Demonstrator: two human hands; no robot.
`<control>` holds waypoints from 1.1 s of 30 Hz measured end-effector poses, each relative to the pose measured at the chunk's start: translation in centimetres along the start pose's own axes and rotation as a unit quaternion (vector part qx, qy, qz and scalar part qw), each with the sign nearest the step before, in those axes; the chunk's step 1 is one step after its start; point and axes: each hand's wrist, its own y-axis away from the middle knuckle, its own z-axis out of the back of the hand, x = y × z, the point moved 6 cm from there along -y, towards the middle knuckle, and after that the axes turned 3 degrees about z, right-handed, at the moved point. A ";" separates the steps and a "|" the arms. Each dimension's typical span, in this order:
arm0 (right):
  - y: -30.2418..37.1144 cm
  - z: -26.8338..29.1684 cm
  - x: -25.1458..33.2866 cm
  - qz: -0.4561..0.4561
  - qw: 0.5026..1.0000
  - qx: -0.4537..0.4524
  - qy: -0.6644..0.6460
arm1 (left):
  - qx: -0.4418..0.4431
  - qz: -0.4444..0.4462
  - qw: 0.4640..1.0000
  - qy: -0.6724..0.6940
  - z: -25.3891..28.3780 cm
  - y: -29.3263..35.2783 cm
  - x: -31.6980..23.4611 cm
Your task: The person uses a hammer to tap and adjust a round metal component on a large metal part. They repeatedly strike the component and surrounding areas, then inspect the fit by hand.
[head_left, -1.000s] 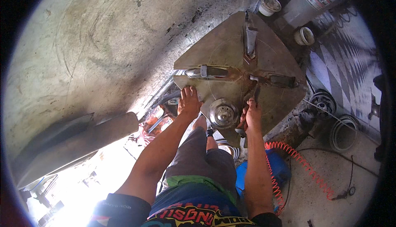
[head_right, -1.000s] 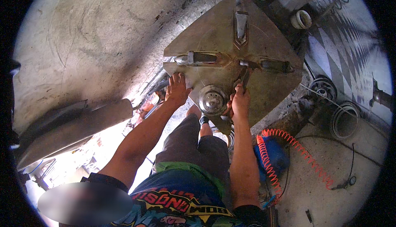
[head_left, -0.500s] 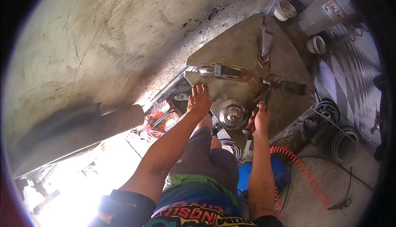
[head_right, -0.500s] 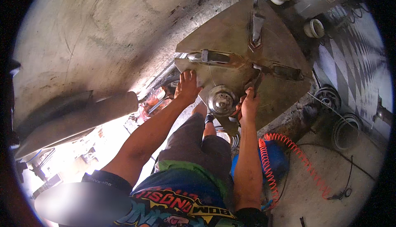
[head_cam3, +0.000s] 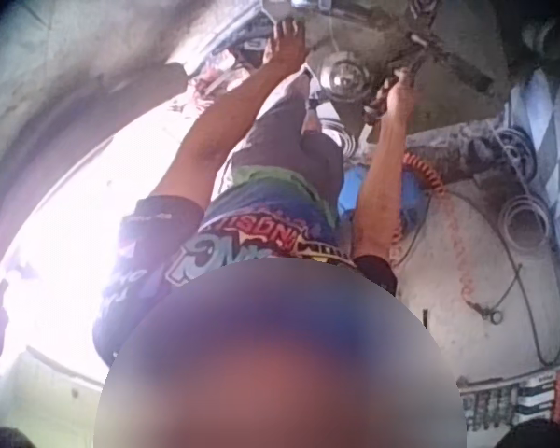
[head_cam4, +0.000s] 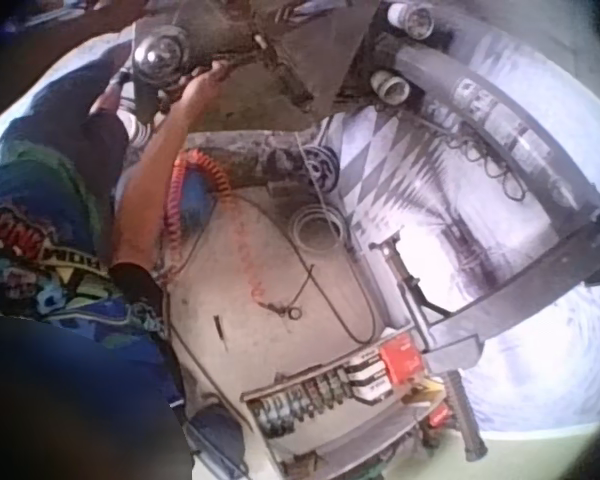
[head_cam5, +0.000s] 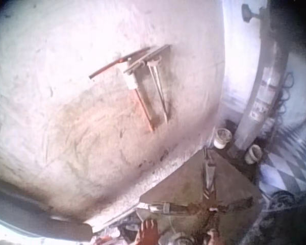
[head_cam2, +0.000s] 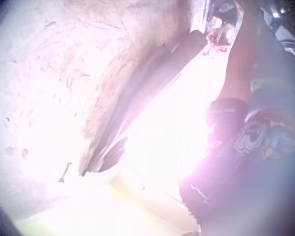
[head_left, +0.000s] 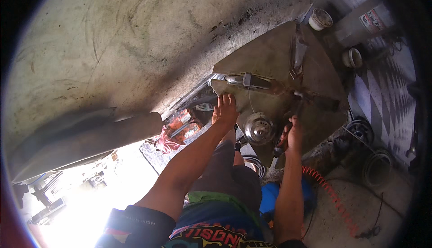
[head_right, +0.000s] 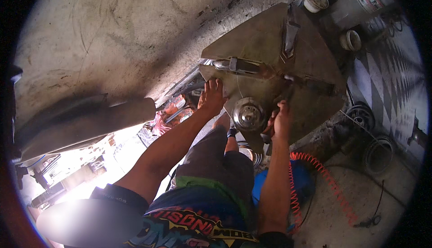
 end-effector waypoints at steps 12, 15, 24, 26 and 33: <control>1.2 -2.2 0.9 0.037 0.999 -0.023 0.010 | 0.034 0.012 0.999 -0.009 -0.9 -0.5 0.2; 1.7 -1.2 1.8 0.078 0.988 -0.129 0.045 | 0.032 0.014 0.999 -0.004 -0.8 -0.4 0.3; 1.5 -2.3 0.8 0.060 0.989 -0.070 0.118 | 0.027 0.005 0.999 -0.019 -0.6 -0.5 0.1; 1.1 -3.0 0.6 0.056 0.983 0.005 0.174 | 0.035 0.011 0.999 -0.006 -0.5 -0.5 0.1; 1.1 -2.5 0.0 0.069 0.980 -0.007 0.186 | 0.029 0.002 1.000 -0.004 -0.1 -0.5 0.0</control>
